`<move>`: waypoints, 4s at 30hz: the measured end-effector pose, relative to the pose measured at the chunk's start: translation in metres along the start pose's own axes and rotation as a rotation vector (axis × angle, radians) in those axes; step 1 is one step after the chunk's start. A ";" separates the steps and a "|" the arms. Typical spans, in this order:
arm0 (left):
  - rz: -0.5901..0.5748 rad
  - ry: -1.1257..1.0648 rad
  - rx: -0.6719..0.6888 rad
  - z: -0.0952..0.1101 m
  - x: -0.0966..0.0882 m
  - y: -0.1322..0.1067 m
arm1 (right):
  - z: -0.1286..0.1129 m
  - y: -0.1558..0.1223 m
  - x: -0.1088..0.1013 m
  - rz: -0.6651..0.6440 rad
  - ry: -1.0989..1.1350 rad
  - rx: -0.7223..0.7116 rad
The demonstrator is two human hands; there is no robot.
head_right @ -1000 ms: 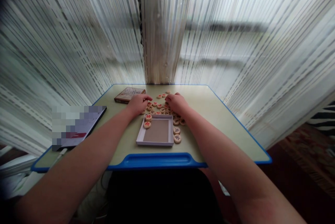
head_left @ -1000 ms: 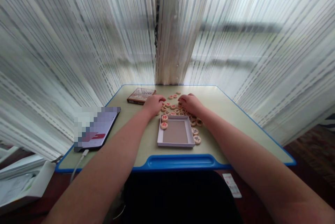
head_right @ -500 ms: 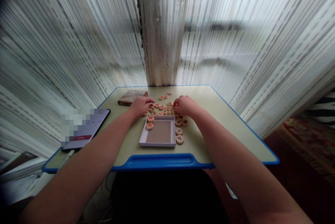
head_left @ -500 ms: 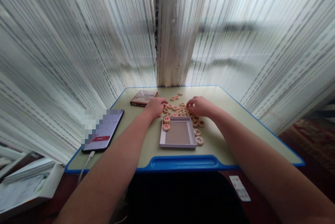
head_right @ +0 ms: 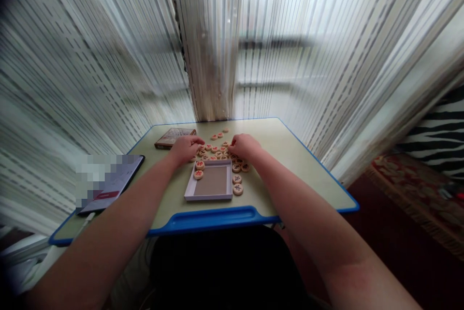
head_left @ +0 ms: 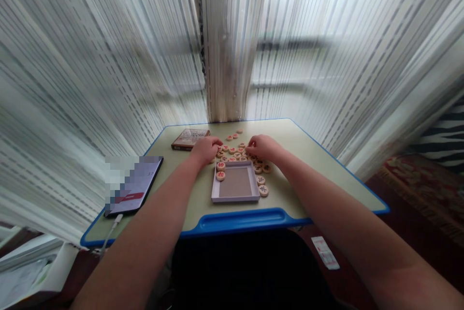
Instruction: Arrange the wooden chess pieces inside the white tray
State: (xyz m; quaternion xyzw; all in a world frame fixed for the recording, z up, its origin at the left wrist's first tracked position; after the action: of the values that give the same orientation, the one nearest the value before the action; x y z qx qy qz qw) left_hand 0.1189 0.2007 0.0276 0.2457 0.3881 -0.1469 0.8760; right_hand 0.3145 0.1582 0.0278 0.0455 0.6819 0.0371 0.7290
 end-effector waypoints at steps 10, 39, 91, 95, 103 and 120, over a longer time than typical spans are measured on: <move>-0.021 -0.019 0.004 -0.001 0.002 0.000 | 0.022 0.006 -0.002 -0.026 0.028 0.097; -0.023 0.010 0.093 0.014 0.004 -0.005 | 0.022 -0.008 -0.014 -0.293 0.059 0.051; 0.019 -0.001 0.068 0.013 -0.003 -0.003 | -0.002 0.003 0.004 0.121 0.002 -0.148; -0.023 0.011 0.090 0.010 0.000 -0.002 | -0.002 0.002 0.004 0.113 -0.006 -0.122; 0.009 0.055 0.042 0.006 -0.003 0.000 | -0.001 0.001 0.001 0.102 0.012 -0.080; -0.013 -0.532 0.030 0.024 -0.009 -0.007 | -0.032 -0.015 -0.014 0.270 0.745 -0.259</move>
State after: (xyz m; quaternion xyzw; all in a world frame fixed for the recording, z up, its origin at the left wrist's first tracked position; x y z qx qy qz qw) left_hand 0.1250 0.1823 0.0462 0.2090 0.1435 -0.2178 0.9425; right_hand 0.2819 0.1424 0.0376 0.0261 0.8767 0.2317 0.4208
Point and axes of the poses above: each hand's wrist, its own y-axis towards the middle knuckle, its own x-axis out of the palm, z = x × y, the point moved 4 cm from there along y, towards the middle knuckle, and after that the axes turned 15 degrees about -y, right-handed, at the moved point
